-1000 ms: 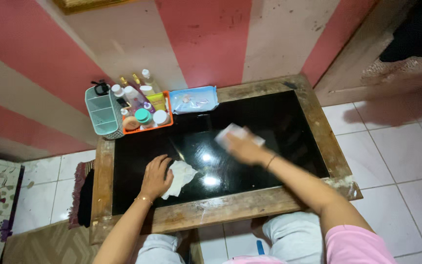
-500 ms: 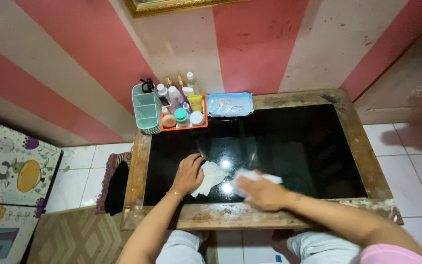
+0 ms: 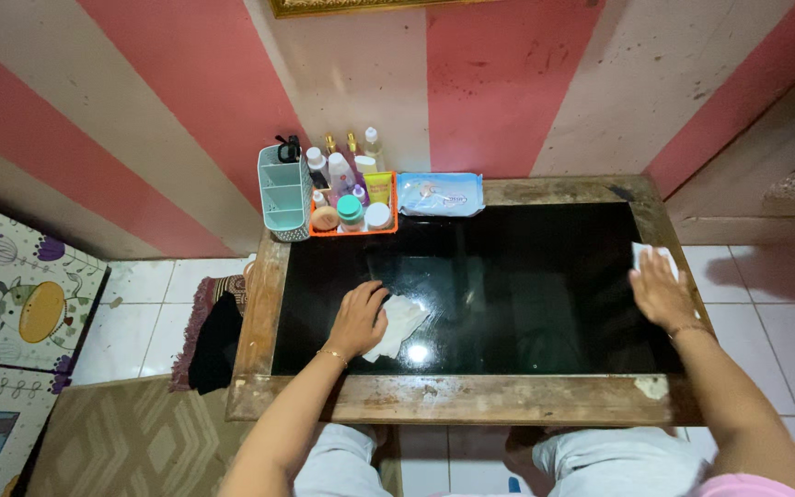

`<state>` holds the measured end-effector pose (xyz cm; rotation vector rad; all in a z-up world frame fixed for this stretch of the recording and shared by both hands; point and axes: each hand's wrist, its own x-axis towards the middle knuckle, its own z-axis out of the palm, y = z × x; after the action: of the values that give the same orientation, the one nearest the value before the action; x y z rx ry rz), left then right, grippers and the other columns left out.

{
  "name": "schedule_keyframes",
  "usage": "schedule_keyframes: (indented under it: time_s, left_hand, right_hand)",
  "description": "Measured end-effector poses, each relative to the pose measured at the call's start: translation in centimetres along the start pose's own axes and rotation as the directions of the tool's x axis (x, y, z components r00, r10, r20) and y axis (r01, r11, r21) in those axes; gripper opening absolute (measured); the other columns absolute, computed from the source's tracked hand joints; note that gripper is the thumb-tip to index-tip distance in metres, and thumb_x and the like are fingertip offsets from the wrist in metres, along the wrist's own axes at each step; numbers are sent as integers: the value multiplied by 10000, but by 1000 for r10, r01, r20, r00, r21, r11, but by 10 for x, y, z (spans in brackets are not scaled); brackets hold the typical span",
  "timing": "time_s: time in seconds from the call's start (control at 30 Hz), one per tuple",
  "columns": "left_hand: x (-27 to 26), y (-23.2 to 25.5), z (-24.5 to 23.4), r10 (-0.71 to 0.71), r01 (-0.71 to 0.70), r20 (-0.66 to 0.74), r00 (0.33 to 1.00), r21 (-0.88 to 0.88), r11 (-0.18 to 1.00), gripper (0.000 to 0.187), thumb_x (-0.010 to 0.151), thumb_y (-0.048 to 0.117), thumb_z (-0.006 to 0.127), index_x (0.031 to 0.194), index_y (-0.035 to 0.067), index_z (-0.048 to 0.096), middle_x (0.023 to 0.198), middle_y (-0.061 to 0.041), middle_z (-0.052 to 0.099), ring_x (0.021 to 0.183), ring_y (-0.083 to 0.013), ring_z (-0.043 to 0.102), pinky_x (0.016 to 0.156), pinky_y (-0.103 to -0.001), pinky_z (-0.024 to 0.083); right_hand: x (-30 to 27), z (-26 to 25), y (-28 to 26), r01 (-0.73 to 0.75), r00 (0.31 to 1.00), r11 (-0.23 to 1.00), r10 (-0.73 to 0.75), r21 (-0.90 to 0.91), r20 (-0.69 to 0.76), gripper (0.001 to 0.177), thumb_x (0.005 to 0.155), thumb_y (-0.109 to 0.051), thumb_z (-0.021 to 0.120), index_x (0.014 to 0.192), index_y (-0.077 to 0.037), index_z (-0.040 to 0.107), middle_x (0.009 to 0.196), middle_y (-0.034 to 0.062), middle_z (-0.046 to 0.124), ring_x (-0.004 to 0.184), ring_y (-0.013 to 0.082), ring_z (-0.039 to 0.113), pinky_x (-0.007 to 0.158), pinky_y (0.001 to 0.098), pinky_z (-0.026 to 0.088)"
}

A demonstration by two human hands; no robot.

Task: The person wipes a black tabletop and a gold-framed mirror using wet wipes. They repeatedly clean the table surface, then wipe the mirror, and return to the table, continuing to wipe until the end of the clip.

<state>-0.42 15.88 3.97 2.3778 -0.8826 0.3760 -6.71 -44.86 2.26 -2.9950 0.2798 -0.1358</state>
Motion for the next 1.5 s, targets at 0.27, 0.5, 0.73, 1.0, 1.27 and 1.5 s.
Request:
schedule_keyframes:
  time_s: [0.27,0.5,0.73,1.0,1.27,1.5]
  left_hand:
    - [0,0,1,41,-41,-44,998,18,999,384,861,123,627,1235,38,631,1353,-171,571,1309,-344,510,1108,-475,383]
    - [2,-2,-4,23,-23,-35,999,-1,1000,375,849,116,642,1214,29,639,1349,-186,568,1294,-360,509,1094,-487,381]
    - [-2,1,-4,21,-21,-35,999,-18,1000,358,852,99,636,1204,33,645,1351,-178,577,1292,-355,521,1096,-473,397]
    - [-2,0,-1,33,-34,-48,998,-29,999,358,848,102,641,1199,34,648,1341,-186,576,1282,-360,521,1084,-479,392]
    - [-5,-4,-4,61,-65,-54,997,-80,995,229,867,106,686,1089,52,661,1150,-127,617,1145,-325,578,988,-445,449]
    - [-1,0,-9,111,-121,-111,988,-91,988,191,837,64,681,1020,35,635,1111,-135,607,1122,-338,579,974,-446,448]
  right_hand:
    - [-70,11,-185,537,830,835,-548,120,101,668,925,-352,581,1467,-15,382,1501,307,423,1324,469,488,1149,585,251]
    - [-68,54,-322,817,359,397,-918,417,170,542,1052,-321,385,1530,-68,427,1612,165,379,1509,348,340,1184,602,156]
    - [8,17,-118,63,965,973,-116,-222,-234,498,1071,-327,451,1400,29,564,1436,297,576,1206,453,600,973,590,463]
    - [-2,90,-210,35,990,944,11,329,-137,316,1067,-202,416,1133,-6,654,1144,242,674,1113,408,620,976,496,482]
    - [201,-70,-297,375,916,202,68,905,-395,327,1103,-316,503,1009,-35,641,935,55,677,841,122,597,739,326,517]
    - [348,-255,-226,429,37,835,365,345,-930,307,1132,-123,561,1377,27,668,1310,158,619,1208,282,642,1061,381,522]
